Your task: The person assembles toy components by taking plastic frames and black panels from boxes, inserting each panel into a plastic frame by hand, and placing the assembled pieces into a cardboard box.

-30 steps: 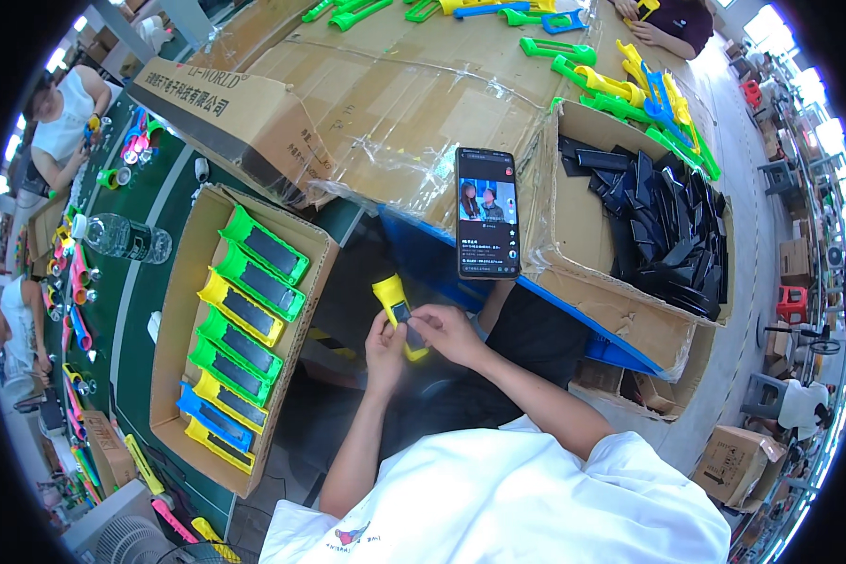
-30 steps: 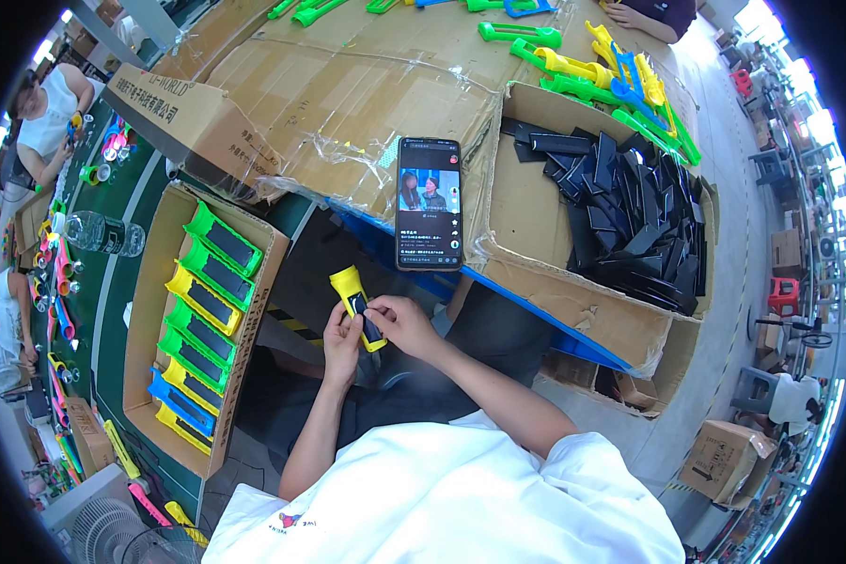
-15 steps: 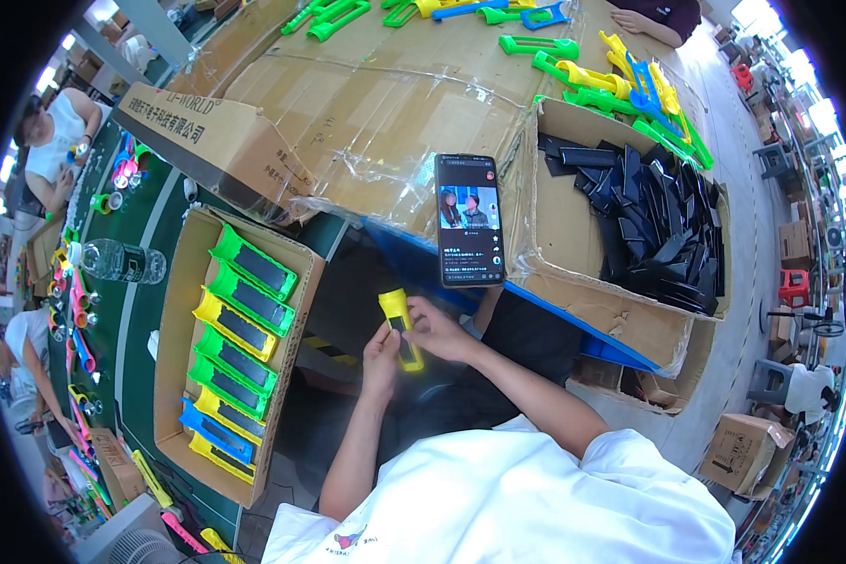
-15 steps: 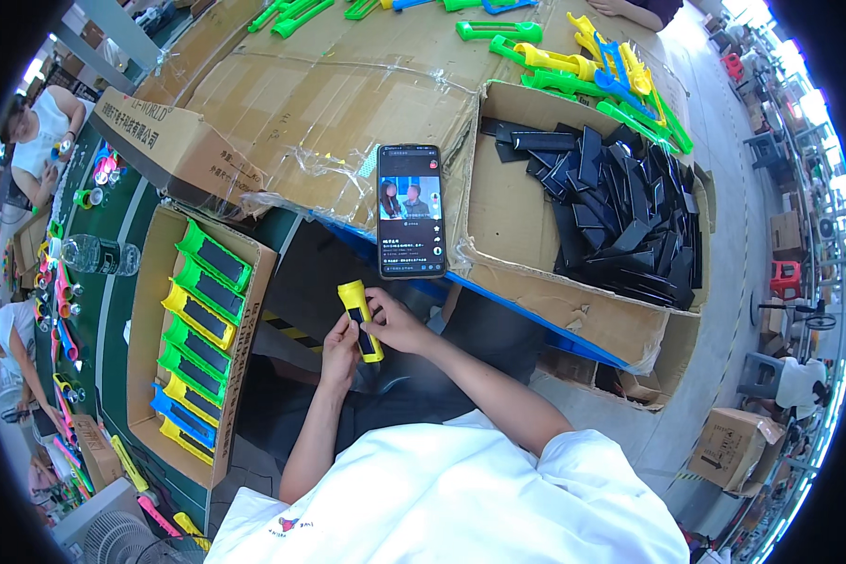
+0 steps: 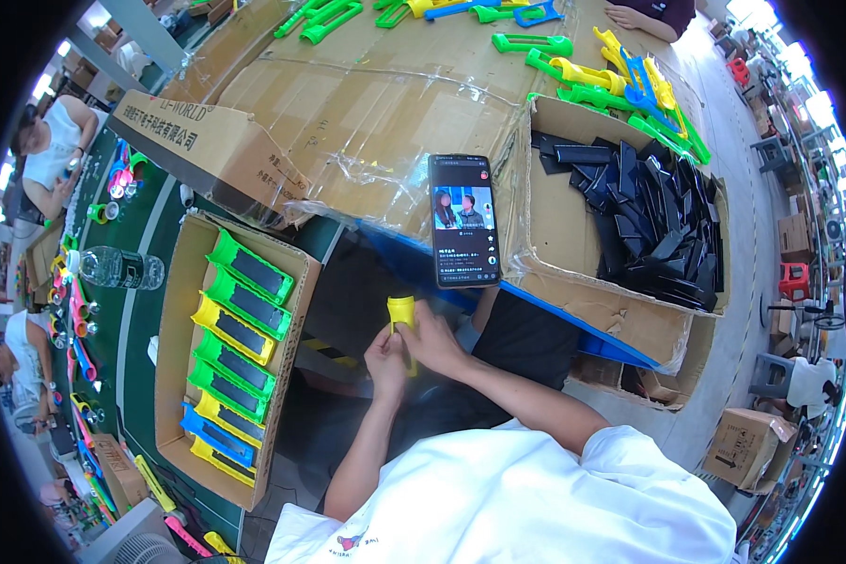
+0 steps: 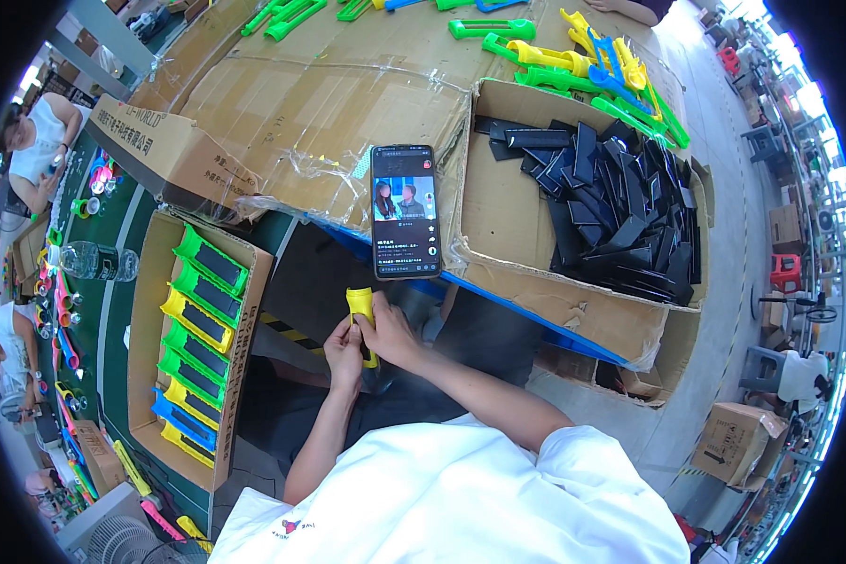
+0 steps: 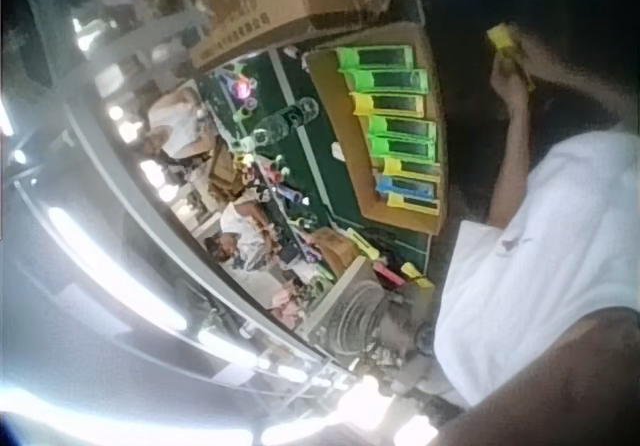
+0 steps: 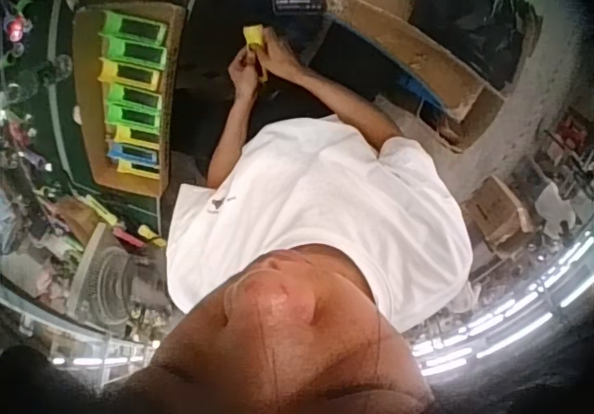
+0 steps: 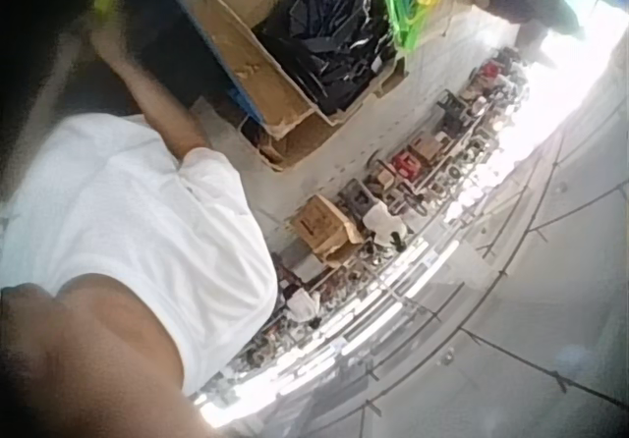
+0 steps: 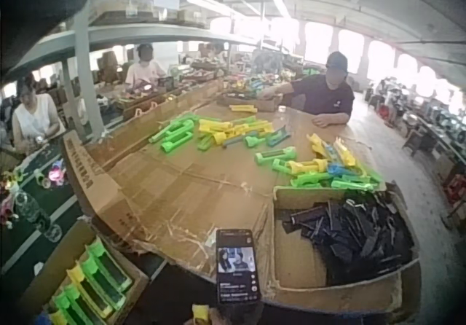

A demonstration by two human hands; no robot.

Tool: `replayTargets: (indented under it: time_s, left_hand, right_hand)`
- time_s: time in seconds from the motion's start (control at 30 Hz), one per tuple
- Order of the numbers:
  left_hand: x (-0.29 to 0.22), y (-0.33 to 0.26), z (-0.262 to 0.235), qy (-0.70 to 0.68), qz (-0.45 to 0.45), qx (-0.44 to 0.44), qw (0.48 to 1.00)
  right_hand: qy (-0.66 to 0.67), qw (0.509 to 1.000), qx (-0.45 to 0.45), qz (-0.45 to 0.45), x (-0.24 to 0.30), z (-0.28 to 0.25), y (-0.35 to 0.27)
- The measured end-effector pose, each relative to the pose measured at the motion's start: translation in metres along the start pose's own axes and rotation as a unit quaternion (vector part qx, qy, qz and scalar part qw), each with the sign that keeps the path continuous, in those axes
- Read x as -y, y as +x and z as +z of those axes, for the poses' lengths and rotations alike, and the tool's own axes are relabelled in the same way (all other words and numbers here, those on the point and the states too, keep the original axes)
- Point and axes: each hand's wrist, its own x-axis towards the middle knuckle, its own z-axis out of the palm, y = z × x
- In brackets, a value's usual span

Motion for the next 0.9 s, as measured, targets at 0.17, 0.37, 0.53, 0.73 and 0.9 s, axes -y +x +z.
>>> replayTargets:
  time_s: [0.17, 0.37, 0.53, 0.73, 0.9]
  left_hand:
    - [-0.002, 0.000, -0.001, 0.064, 0.088, -0.014, 0.994]
    - [-0.001, 0.006, -0.013, 0.052, 0.064, 0.082, 0.993]
    - [0.007, 0.025, -0.036, -0.125, 0.033, 0.048, 0.990]
    - [-0.005, 0.026, -0.042, -0.120, -0.030, 0.104, 0.987]
    - [-0.005, 0.026, -0.044, -0.116, -0.013, 0.063, 0.991]
  right_hand:
    - [-0.007, 1.000, -0.001, 0.009, -0.011, 0.004, 0.004]
    - [0.078, 0.996, 0.026, -0.036, -0.037, 0.000, 0.013]
    - [0.136, 0.946, 0.282, 0.084, -0.035, -0.012, 0.011]
    - [0.178, 0.950, 0.252, 0.041, -0.018, -0.020, 0.009]
    - [0.165, 0.959, 0.230, 0.027, -0.005, -0.018, 0.008]
